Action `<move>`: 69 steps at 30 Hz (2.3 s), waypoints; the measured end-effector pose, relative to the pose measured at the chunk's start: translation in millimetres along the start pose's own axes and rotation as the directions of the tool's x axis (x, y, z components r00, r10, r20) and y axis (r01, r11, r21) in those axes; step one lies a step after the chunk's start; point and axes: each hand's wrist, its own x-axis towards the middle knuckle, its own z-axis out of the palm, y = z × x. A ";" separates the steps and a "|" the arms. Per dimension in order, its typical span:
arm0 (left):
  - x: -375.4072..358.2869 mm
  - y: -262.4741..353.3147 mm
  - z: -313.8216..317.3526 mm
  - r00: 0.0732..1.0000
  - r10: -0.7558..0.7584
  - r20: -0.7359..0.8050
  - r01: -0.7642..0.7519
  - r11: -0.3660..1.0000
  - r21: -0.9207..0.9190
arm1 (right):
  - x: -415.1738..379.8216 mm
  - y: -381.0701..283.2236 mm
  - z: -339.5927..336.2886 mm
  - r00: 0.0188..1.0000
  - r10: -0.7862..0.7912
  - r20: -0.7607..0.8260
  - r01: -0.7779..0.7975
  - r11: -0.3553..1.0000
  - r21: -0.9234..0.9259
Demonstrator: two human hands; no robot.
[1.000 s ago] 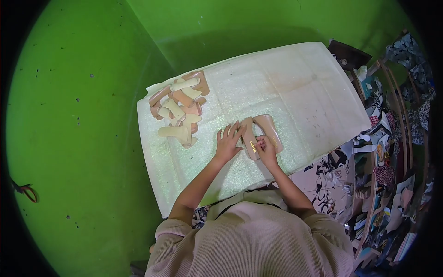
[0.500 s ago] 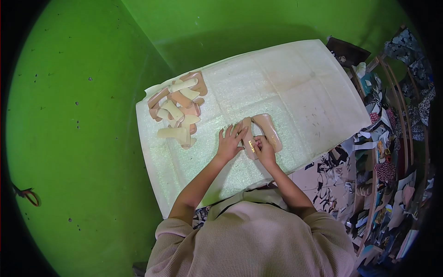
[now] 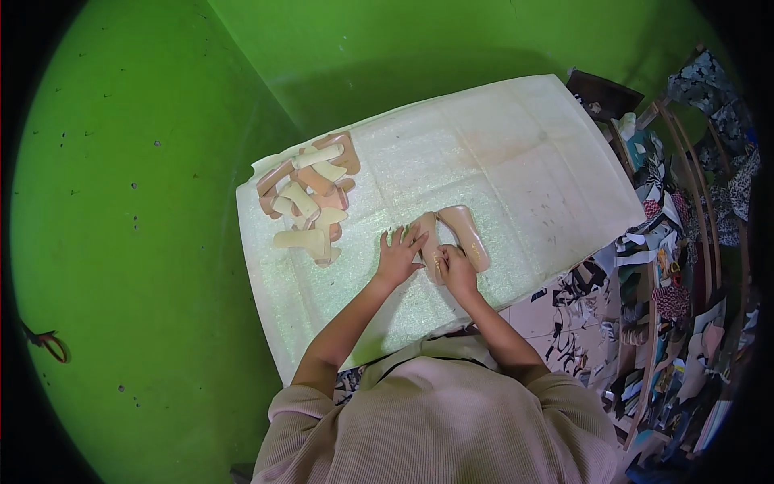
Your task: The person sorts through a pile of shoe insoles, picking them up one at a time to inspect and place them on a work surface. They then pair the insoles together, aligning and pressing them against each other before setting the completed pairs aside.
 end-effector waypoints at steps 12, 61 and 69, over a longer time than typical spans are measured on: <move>1.5 2.0 -1.9 0.999 -0.009 0.032 0.008 1.000 0.014 | -13.7 -15.3 -9.3 0.971 -0.240 0.026 0.235 0.915 -0.329; -63.9 -45.9 -29.6 0.909 -0.268 -0.319 0.196 0.951 -0.239 | -25.4 -49.0 9.4 0.844 -0.490 0.218 0.495 0.868 0.035; -121.3 -87.8 3.2 0.635 -0.623 -0.458 0.531 0.782 -0.327 | -3.8 -77.2 72.0 0.704 -0.607 0.369 0.612 0.782 0.120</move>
